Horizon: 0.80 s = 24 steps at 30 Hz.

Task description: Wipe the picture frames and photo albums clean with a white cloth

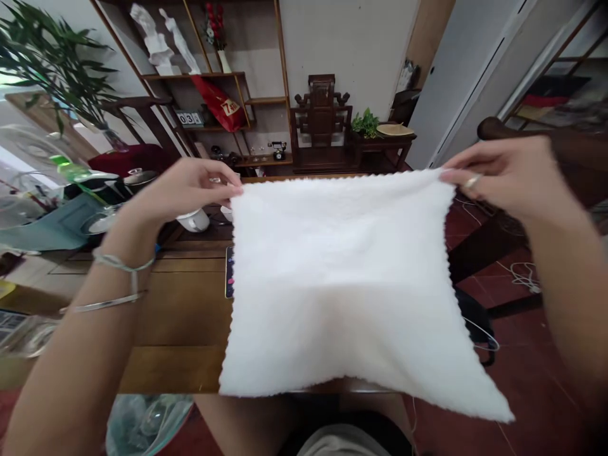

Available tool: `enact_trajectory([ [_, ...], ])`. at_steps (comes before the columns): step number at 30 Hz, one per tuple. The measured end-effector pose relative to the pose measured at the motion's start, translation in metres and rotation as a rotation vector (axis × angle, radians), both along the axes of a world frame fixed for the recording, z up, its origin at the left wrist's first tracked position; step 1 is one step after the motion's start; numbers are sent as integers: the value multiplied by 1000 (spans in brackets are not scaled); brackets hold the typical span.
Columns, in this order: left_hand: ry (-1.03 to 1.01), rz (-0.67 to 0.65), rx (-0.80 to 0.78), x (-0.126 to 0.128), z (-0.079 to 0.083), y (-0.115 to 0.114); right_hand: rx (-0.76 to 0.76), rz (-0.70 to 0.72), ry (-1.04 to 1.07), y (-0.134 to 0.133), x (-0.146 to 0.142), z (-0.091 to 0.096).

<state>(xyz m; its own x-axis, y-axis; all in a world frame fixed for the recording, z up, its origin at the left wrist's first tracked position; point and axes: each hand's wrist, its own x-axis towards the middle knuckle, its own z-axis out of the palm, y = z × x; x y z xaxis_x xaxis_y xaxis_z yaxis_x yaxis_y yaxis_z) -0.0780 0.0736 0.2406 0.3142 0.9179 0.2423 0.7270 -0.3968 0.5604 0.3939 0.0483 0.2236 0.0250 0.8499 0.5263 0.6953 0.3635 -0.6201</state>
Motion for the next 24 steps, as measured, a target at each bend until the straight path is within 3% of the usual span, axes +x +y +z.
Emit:
enact_trajectory([
  [4,162,-7,7,7,-61,26,-310,159,113,31,-30,-52],
  [8,270,-46,89,3,-103,27,-370,220,184,43,-27,-94],
  [12,287,-40,146,-3,-115,-1,-318,250,184,18,-25,-105],
  [17,324,-84,218,-10,-124,-63,-205,269,-18,-39,-18,-106],
  [20,354,-222,263,-13,-134,-97,-156,248,-148,-71,-12,-119],
  [24,286,-200,275,-13,-149,-128,-185,217,-86,-106,-13,-143],
])
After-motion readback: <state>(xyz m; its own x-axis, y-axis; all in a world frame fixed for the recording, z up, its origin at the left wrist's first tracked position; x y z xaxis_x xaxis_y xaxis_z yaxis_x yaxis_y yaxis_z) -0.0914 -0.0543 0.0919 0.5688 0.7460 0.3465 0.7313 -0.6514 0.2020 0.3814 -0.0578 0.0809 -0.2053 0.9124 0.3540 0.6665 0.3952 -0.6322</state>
